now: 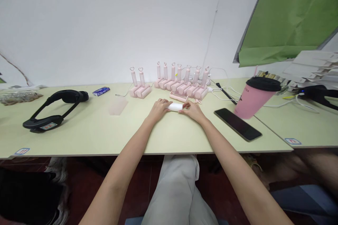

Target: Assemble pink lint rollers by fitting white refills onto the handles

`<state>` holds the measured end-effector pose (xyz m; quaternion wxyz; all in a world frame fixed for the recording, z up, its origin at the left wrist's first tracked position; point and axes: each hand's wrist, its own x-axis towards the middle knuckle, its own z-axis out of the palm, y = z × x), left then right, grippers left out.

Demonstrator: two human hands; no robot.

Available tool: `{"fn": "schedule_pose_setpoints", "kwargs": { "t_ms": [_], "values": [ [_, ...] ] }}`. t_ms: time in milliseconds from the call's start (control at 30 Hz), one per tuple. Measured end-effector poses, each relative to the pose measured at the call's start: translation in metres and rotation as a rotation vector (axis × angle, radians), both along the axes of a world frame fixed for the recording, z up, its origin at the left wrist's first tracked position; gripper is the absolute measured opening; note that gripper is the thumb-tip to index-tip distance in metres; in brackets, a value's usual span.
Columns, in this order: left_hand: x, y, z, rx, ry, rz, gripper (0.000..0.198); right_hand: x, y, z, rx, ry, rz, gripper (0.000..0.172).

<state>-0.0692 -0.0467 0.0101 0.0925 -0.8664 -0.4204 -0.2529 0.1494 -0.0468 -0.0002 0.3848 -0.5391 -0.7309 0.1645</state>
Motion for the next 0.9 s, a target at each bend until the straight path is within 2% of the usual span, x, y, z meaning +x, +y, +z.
{"fn": "schedule_pose_setpoints", "kwargs": {
  "t_ms": [400, 900],
  "values": [
    [-0.004, 0.003, -0.001, 0.015, -0.018, -0.018, 0.04, 0.0, -0.001, 0.001, -0.009, -0.016, 0.135, 0.053],
    [0.0, 0.001, -0.002, -0.038, 0.011, 0.028, 0.042, 0.011, -0.006, 0.011, 0.06, -0.187, 0.118, 0.047]
  ]
}}
